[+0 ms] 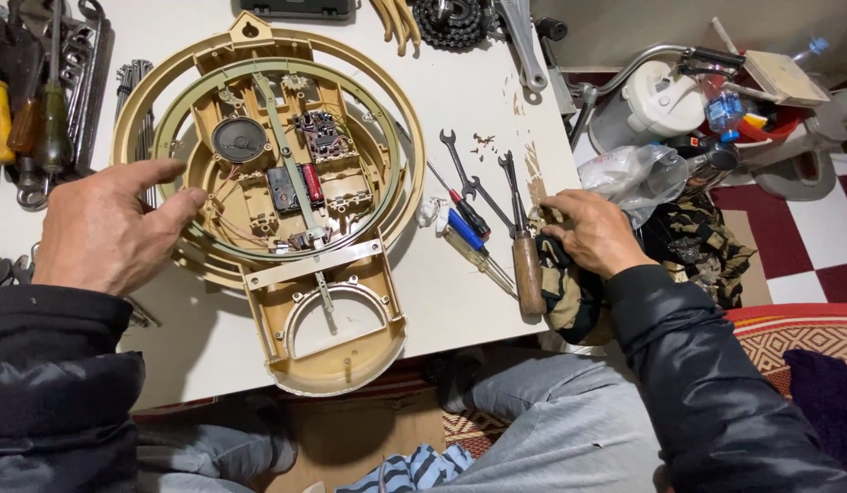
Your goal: The person cleans a small metal gear assembly with a cloth, then places it into a larger beige circular device. They use a screwdriver to tighten screws, securing the gear assembly into the device's frame.
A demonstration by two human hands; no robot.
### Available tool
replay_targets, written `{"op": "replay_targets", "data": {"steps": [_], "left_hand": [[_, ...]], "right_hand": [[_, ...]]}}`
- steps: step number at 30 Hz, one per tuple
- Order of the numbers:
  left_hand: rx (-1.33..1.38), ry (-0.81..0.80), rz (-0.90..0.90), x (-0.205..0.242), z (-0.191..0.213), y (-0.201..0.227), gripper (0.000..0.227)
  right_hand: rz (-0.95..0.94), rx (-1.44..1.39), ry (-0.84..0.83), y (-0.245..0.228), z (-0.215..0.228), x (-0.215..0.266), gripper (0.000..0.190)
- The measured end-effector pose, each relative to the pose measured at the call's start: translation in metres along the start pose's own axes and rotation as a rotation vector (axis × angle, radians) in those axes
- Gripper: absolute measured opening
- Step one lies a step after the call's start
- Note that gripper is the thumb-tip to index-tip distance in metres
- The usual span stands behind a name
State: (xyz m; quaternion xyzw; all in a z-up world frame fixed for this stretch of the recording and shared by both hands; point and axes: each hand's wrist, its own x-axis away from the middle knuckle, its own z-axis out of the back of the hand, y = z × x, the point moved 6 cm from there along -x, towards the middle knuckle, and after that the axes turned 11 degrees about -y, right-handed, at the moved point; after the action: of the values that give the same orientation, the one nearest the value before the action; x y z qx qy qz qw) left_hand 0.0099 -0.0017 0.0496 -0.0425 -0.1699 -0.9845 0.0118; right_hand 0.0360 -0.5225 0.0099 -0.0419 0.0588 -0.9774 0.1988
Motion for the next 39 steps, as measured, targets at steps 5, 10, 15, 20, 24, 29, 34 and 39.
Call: {"op": "replay_targets", "data": {"steps": [5, 10, 15, 20, 24, 29, 34, 39], "left_hand": [[0.002, -0.016, -0.008, 0.003, 0.002, 0.004, 0.043], [-0.016, -0.020, -0.002, 0.003, -0.001, 0.001, 0.044], [0.019, -0.023, 0.001, 0.003, 0.001, 0.005, 0.044], [0.053, -0.028, -0.016, 0.002, 0.003, 0.014, 0.046], [0.118, -0.059, 0.009, 0.006, 0.006, 0.024, 0.045], [0.310, -0.076, -0.131, 0.015, 0.013, 0.060, 0.043], [0.595, -0.169, -0.165, 0.023, 0.006, 0.102, 0.042], [1.189, -0.294, -0.284, 0.047, -0.032, 0.168, 0.041]], "right_hand": [[0.043, -0.017, -0.009, 0.002, -0.001, -0.002, 0.035], [0.044, 0.025, 0.035, 0.005, 0.006, -0.001, 0.036], [-0.002, -0.020, 0.105, -0.013, 0.036, 0.004, 0.037], [-0.017, -0.312, 0.198, -0.043, 0.072, 0.008, 0.035], [-0.086, -0.452, 0.151, -0.044, 0.070, 0.007, 0.035], [0.072, -0.286, 0.245, -0.074, 0.091, 0.010, 0.033], [0.143, -0.110, 0.339, -0.089, 0.090, 0.012, 0.039], [0.294, -0.086, 0.461, -0.096, 0.079, 0.013, 0.045]]}}
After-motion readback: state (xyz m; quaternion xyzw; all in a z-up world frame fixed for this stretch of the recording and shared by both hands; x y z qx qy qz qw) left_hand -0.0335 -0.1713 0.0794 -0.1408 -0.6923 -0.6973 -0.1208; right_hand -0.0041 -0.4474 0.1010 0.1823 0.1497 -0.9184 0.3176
